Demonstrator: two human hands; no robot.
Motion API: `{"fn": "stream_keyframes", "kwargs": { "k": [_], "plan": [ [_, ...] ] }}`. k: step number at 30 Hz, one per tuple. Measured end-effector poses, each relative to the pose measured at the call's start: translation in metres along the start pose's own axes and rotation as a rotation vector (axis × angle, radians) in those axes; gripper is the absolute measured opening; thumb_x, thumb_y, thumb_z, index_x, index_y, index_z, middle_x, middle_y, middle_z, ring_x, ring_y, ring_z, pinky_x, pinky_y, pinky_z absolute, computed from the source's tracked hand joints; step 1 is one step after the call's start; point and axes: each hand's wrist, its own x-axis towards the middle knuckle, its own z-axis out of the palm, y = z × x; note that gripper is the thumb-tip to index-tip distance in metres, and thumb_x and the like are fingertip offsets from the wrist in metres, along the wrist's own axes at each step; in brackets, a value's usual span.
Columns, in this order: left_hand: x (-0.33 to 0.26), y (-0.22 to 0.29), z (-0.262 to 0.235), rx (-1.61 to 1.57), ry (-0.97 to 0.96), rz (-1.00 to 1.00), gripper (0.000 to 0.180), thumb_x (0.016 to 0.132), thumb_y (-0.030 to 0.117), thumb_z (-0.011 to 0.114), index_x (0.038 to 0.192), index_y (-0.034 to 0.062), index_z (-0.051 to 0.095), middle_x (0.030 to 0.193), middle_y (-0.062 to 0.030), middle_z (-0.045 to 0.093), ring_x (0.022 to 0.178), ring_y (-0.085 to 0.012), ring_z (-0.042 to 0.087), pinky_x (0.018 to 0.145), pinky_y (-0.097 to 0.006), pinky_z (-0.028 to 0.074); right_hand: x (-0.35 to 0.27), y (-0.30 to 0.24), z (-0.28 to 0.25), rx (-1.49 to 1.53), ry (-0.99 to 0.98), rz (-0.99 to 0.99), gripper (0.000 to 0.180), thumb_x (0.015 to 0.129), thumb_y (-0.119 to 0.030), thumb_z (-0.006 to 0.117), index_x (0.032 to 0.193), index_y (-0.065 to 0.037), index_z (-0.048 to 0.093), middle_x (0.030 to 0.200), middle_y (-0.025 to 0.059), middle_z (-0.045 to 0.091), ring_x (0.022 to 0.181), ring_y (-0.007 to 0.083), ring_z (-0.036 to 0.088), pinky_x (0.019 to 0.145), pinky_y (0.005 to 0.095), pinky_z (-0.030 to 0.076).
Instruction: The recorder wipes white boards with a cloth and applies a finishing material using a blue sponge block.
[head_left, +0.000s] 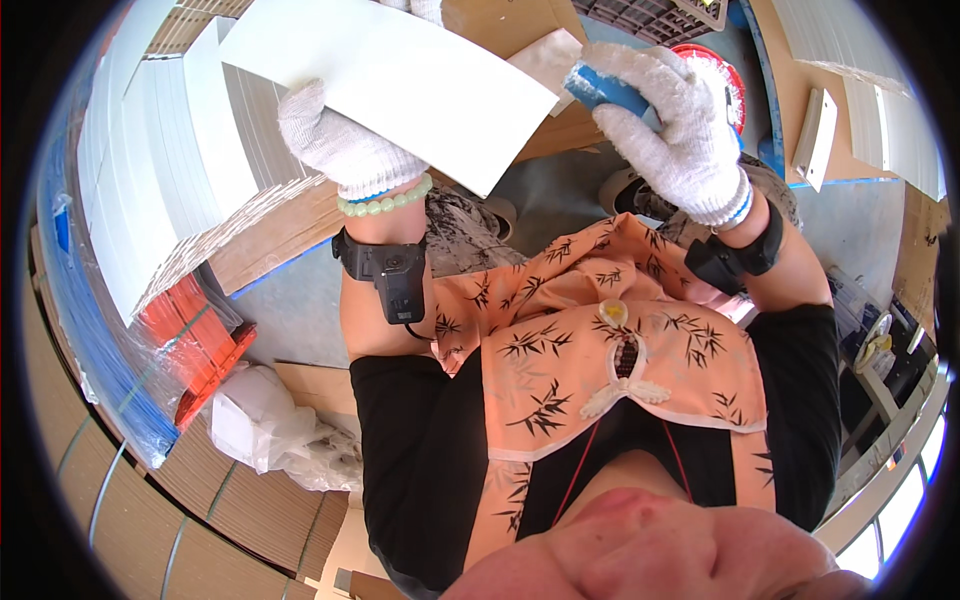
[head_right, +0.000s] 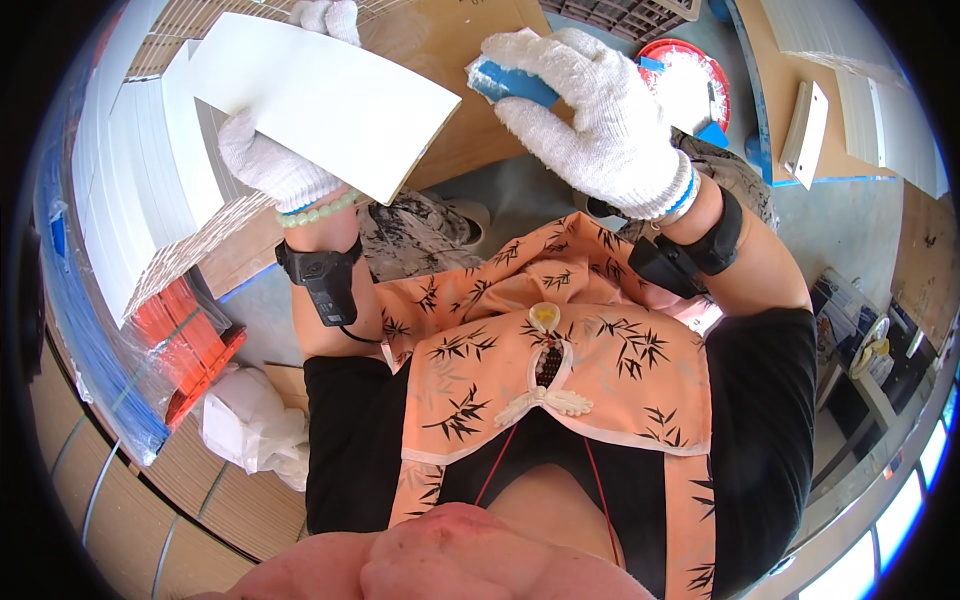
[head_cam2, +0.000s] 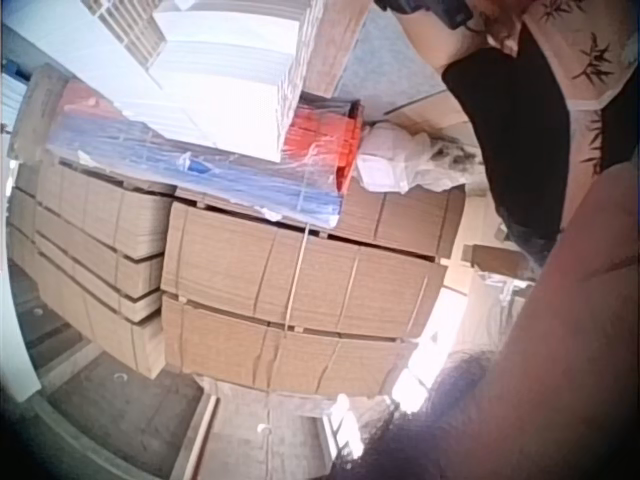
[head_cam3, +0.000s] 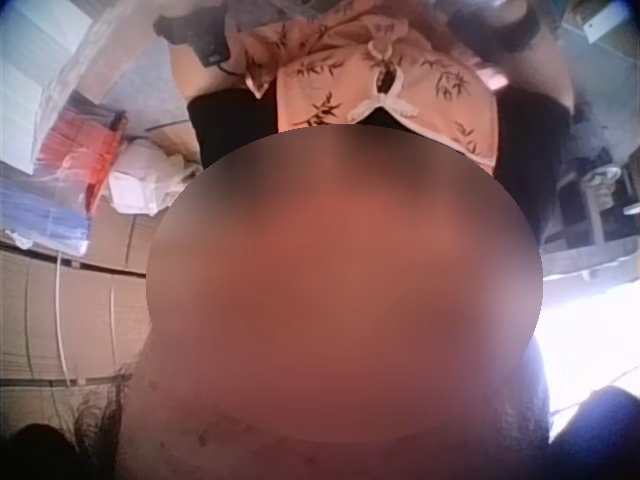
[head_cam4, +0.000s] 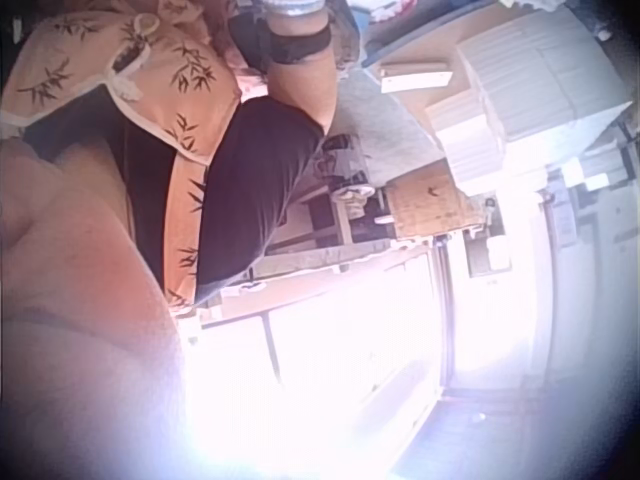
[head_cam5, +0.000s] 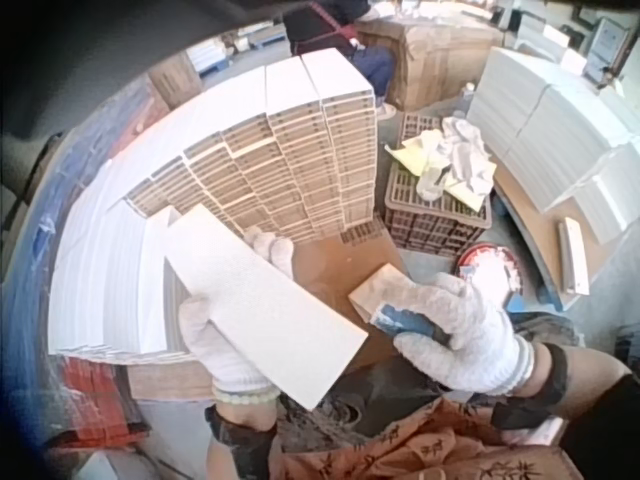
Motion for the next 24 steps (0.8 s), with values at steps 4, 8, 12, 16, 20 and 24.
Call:
{"fn": "stream_keyframes", "kwargs": {
  "k": [4, 8, 12, 16, 20, 24],
  "plan": [
    [-0.001, 0.0, 0.0, 0.014, 0.018, 0.029, 0.084, 0.073, 0.027, 0.067, 0.142, -0.0093, 0.036, 0.133, -0.0246, 0.052, 0.129, -0.0362, 0.049, 0.122, -0.046, 0.028, -0.002, -0.001, 0.0, 0.033, 0.021, 0.029, 0.043, 0.084, -0.014, 0.074, 0.125, -0.007, 0.064, 0.105, 0.0148, 0.068, 0.092, 0.0322, 0.068, 0.08, 0.0365, 0.055],
    [-0.002, 0.004, 0.0, -0.137, 0.015, -0.06, 0.084, 0.073, 0.027, 0.067, 0.142, -0.0091, 0.035, 0.134, -0.025, 0.052, 0.13, -0.0364, 0.048, 0.123, -0.046, 0.028, -0.003, -0.004, 0.001, 0.037, 0.027, 0.01, 0.045, 0.085, -0.018, 0.075, 0.127, -0.008, 0.062, 0.108, 0.0156, 0.067, 0.091, 0.0323, 0.068, 0.08, 0.0372, 0.055],
    [0.0, -0.001, -0.004, -0.023, -0.001, -0.018, 0.083, 0.073, 0.026, 0.067, 0.142, -0.0085, 0.036, 0.132, -0.025, 0.052, 0.128, -0.037, 0.049, 0.122, -0.047, 0.028, 0.0, -0.004, 0.008, 0.084, 0.119, -0.085, 0.045, 0.085, -0.019, 0.075, 0.127, -0.009, 0.063, 0.108, 0.016, 0.067, 0.093, 0.0329, 0.069, 0.081, 0.0379, 0.055],
    [0.003, -0.002, -0.006, 0.041, -0.013, 0.035, 0.083, 0.073, 0.027, 0.067, 0.141, -0.0088, 0.036, 0.131, -0.0253, 0.051, 0.127, -0.0374, 0.049, 0.122, -0.047, 0.029, 0.0, -0.006, 0.011, -0.012, 0.072, 0.025, 0.045, 0.084, -0.021, 0.077, 0.126, -0.009, 0.063, 0.109, 0.0158, 0.068, 0.094, 0.0334, 0.069, 0.081, 0.0378, 0.056],
    [0.001, -0.002, -0.001, 0.043, 0.01, 0.046, 0.084, 0.072, 0.028, 0.067, 0.141, -0.0084, 0.036, 0.131, -0.0255, 0.05, 0.128, -0.0375, 0.048, 0.121, -0.048, 0.029, -0.001, -0.001, 0.013, -0.034, 0.104, 0.043, 0.044, 0.084, -0.012, 0.073, 0.125, -0.004, 0.063, 0.105, 0.015, 0.069, 0.089, 0.029, 0.069, 0.078, 0.0358, 0.054],
    [0.008, -0.005, -0.023, -0.235, 0.033, -0.012, 0.084, 0.072, 0.028, 0.068, 0.14, -0.0088, 0.036, 0.131, -0.0256, 0.051, 0.128, -0.0376, 0.048, 0.121, -0.048, 0.029, 0.0, -0.005, 0.009, -0.001, 0.086, 0.012, 0.043, 0.084, -0.013, 0.073, 0.125, -0.005, 0.063, 0.104, 0.0146, 0.069, 0.088, 0.0291, 0.069, 0.077, 0.0358, 0.055]
  ]
}}
